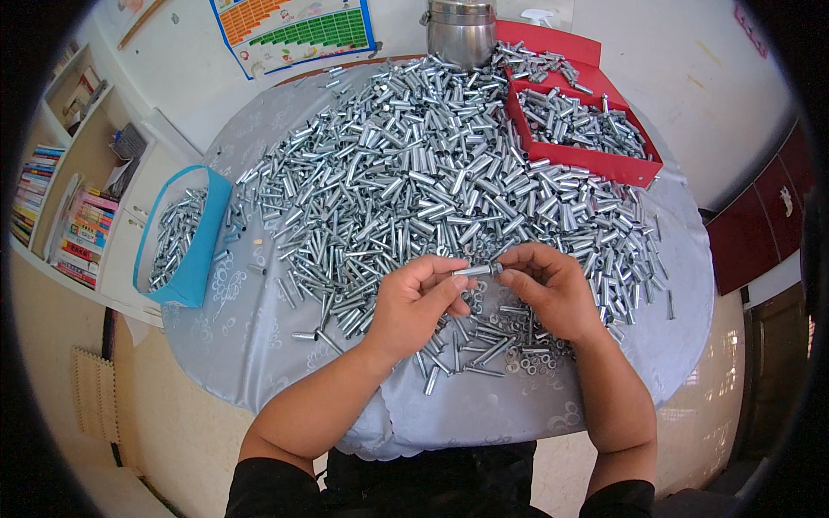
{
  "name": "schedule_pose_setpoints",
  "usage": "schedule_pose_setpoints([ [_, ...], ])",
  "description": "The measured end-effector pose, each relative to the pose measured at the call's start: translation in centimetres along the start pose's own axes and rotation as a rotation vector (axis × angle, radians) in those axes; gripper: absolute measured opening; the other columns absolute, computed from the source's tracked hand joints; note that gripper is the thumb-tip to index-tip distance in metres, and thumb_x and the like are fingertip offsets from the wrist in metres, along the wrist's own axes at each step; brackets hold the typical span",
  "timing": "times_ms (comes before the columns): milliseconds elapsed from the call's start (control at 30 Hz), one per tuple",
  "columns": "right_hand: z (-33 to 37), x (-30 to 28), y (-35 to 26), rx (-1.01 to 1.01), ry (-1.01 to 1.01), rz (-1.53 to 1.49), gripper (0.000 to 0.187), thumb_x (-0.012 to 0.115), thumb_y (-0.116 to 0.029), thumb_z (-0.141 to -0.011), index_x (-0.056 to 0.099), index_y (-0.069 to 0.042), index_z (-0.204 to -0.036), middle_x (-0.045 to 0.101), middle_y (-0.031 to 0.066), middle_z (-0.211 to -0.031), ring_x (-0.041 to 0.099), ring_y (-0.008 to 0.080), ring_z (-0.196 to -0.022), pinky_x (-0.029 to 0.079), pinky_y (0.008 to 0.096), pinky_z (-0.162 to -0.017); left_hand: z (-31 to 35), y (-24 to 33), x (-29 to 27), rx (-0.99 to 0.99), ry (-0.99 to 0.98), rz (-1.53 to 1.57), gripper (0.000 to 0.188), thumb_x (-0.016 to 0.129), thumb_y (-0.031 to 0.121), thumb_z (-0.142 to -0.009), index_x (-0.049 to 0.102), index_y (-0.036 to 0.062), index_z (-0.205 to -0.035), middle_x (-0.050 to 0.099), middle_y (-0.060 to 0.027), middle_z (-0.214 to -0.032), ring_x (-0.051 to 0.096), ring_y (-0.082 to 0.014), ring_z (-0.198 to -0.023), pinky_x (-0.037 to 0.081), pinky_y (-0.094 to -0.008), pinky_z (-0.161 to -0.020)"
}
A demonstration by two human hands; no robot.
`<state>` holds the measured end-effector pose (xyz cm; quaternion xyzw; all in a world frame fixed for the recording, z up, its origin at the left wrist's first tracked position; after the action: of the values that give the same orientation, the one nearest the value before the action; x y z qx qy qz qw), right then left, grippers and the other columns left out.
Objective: The person repeatedly picks up metal bolts and washers from a large pile on a table and threads the washers onto the bolts by hand. The assembled fasteners are placed back onto the table among the remaining parts.
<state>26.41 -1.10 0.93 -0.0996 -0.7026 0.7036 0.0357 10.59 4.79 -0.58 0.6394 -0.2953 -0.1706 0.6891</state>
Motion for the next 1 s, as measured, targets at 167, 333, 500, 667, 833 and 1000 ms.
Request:
schedule_pose_setpoints([
  [167, 0.0, 0.2, -0.2, 0.023, -0.027, -0.004, 0.014, 0.065, -0.008, -0.092, 0.064, 0.002, -0.103, 0.066, 0.0027, -0.087, 0.06, 0.007, -0.079, 0.048, 0.0225, -0.071, 0.0, -0.2, 0.1, -0.003, -0.008, -0.018, 0.023, 0.059, 0.005, -0.095, 0.061, -0.0024, -0.117, 0.071, -0.0142, -0.098, 0.068, -0.0137, -0.072, 0.056, -0.0244, -0.065],
  [333, 0.1, 0.3, -0.5, 0.025, -0.079, 0.096, 0.015, 0.062, -0.013, -0.095, 0.064, 0.002, -0.096, 0.065, 0.0025, -0.081, 0.059, 0.0069, -0.075, 0.047, 0.0225, -0.068, 0.0, 0.0, 0.5, 0.011, -0.042, -0.014, 0.023, 0.059, 0.005, -0.095, 0.061, -0.0024, -0.116, 0.071, -0.0129, -0.098, 0.067, -0.0124, -0.071, 0.055, -0.0236, -0.064],
  [500, 0.2, 0.3, -0.4, 0.023, -0.077, 0.05, 0.016, 0.063, -0.015, -0.095, 0.064, 0.001, -0.091, 0.065, 0.0021, -0.079, 0.057, 0.0069, -0.071, 0.046, 0.0225, -0.065, 0.2, 0.3, 0.6, 0.025, -0.057, -0.004, 0.023, 0.06, 0.005, -0.095, 0.061, -0.0022, -0.116, 0.07, -0.0123, -0.098, 0.067, -0.0119, -0.071, 0.056, -0.0233, -0.064],
  [667, 0.1, 0.4, -0.5, 0.018, -0.067, 0.006, 0.019, 0.062, -0.017, -0.095, 0.065, 0.0, -0.09, 0.064, 0.0018, -0.076, 0.055, 0.0068, -0.067, 0.044, 0.0227, -0.061, 0.2, 0.3, 0.5, 0.024, -0.047, 0.009, 0.023, 0.06, 0.006, -0.095, 0.062, -0.0022, -0.116, 0.07, -0.0122, -0.097, 0.067, -0.012, -0.072, 0.056, -0.0233, -0.064],
  [833, 0.2, 0.2, 0.1, 0.047, -0.094, 0.103, 0.021, 0.062, -0.017, -0.095, 0.065, 0.001, -0.084, 0.061, 0.0003, -0.07, 0.053, 0.0065, -0.063, 0.043, 0.0232, -0.057, 0.4, 0.3, 0.9, 0.053, -0.103, -0.046, 0.023, 0.06, 0.006, -0.095, 0.062, -0.0023, -0.116, 0.07, -0.0122, -0.097, 0.067, -0.0122, -0.073, 0.056, -0.0235, -0.065],
  [1000, 0.3, -0.6, -0.2, -0.013, 0.045, 0.202, 0.021, 0.064, -0.017, -0.094, 0.066, 0.001, -0.085, 0.061, 0.0005, -0.069, 0.054, 0.0067, -0.063, 0.043, 0.0241, -0.056, 0.4, 0.2, 1.1, 0.027, -0.094, -0.003, 0.022, 0.06, 0.002, -0.094, 0.062, -0.0028, -0.115, 0.07, -0.0131, -0.098, 0.067, -0.0133, -0.071, 0.056, -0.0241, -0.064],
])
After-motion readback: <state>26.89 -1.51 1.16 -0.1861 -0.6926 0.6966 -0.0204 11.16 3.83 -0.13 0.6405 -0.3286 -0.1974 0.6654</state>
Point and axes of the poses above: each hand's wrist, its own z-axis away from the middle knuckle, its own x-axis out of the palm, y = z × x, the point moved 10 cm from there along -z, towards the middle knuckle
